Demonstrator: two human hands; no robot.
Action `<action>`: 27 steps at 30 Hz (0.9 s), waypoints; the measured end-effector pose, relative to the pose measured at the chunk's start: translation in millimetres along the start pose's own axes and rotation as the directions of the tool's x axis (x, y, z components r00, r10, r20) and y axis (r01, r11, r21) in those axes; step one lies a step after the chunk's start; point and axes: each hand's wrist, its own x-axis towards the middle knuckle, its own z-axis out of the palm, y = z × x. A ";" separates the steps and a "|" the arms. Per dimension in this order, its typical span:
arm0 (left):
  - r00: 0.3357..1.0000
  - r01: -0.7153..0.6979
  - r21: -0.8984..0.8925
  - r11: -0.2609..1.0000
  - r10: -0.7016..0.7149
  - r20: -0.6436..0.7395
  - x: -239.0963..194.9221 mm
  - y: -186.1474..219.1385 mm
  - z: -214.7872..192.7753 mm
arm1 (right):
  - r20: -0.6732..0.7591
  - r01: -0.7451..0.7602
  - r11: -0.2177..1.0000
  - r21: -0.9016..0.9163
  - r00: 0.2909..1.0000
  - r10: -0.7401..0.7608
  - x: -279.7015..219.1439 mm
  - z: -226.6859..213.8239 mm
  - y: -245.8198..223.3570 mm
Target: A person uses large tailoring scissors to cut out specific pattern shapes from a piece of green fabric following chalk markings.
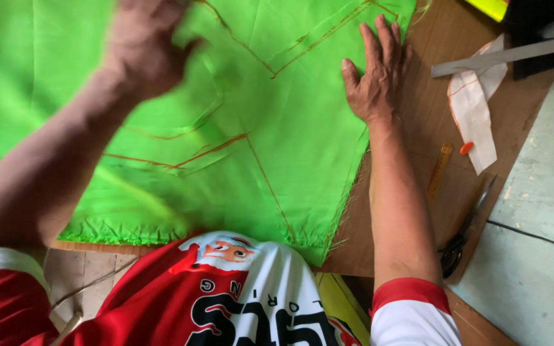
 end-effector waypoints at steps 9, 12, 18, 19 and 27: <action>0.922 0.164 -0.139 0.977 -0.102 0.375 -1.3 34.8 -3.3 | -0.044 0.038 0.999 -0.009 0.998 -0.039 -2.7 3.0 0.5; 0.942 0.038 -0.100 0.994 -0.003 0.334 -9.9 57.0 -17.3 | 0.008 -0.007 1.000 0.020 1.000 0.007 1.1 2.9 2.1; 0.938 -0.058 -0.180 0.982 0.115 0.328 -75.9 92.5 5.9 | -0.030 0.039 0.999 0.020 0.999 -0.038 -0.8 2.3 1.7; 0.938 -0.056 -0.187 0.981 0.116 0.328 -79.0 92.6 1.3 | -0.024 0.038 0.999 0.016 0.999 -0.038 -1.2 0.8 2.4; 0.951 0.160 0.018 0.987 -0.159 0.266 -174.9 90.5 -49.6 | -0.074 0.102 0.994 -0.024 0.992 -0.104 -0.5 6.0 5.4</action>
